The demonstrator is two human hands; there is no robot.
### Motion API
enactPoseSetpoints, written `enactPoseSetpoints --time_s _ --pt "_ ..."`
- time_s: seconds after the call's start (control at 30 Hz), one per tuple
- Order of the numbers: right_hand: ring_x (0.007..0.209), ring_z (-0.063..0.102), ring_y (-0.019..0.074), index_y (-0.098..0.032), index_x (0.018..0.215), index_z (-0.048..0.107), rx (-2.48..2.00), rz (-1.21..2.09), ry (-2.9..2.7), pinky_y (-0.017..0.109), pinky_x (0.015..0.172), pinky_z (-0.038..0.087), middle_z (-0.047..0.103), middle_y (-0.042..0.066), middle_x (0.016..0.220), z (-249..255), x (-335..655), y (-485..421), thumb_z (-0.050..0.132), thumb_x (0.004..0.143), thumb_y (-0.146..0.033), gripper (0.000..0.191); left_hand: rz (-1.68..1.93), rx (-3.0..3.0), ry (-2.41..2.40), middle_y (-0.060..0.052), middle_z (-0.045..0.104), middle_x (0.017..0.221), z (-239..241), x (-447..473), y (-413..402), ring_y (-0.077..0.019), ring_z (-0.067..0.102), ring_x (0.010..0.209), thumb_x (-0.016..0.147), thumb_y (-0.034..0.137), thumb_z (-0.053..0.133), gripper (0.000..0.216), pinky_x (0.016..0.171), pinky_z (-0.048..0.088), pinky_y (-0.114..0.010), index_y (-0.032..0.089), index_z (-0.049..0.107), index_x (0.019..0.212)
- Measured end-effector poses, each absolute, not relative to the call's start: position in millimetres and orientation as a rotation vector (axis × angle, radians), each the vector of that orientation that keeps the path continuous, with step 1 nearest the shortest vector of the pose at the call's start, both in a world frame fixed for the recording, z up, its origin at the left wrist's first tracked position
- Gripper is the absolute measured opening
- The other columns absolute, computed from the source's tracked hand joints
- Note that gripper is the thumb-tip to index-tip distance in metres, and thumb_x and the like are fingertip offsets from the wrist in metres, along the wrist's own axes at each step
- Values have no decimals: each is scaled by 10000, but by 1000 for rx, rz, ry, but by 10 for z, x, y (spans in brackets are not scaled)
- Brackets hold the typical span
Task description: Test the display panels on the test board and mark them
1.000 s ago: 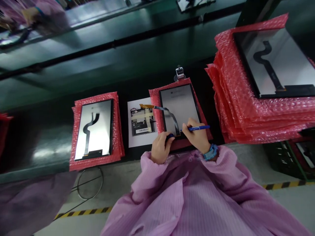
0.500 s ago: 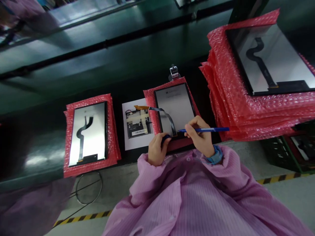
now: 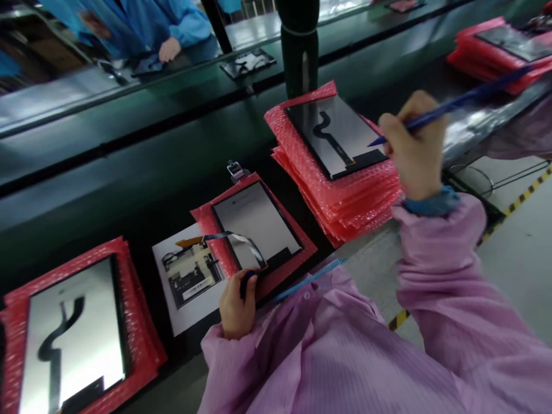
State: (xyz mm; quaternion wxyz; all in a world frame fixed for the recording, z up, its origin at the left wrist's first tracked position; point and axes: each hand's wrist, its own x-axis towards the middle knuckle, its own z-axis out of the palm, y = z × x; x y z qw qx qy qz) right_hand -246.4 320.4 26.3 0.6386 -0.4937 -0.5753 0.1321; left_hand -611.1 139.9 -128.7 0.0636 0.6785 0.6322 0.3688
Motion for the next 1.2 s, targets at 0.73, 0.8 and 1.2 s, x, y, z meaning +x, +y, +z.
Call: enactPoseSetpoints --time_s 0.73,0.8,1.2 --pt "419 421 13 -224 587 401 -1080 291 -1231 231 436 260 386 -104 497 162 -2656 3200 684 855 -90 412 1219 2049 1912 -59 776 933 -1224 -6119 1369 -198 742 849 1048 403 508 274 740 568 -299 200 692 1045" --pt "444 410 45 -238 708 482 -823 332 -1165 250 435 280 454 -75 572 147 -2775 2891 683 929 -257 300 1306 1985 1864 -58 774 931 -1142 -6058 1326 -186 732 823 1037 382 535 250 700 556 -275 198 703 1043" --pt "494 419 63 -192 703 498 -718 1692 -1197 200 433 297 464 -45 637 -371 -4012 2086 586 980 -472 403 1252 1628 1402 -33 673 754 -714 -5573 1429 -139 604 634 1049 624 364 551 583 460 -248 184 685 963"
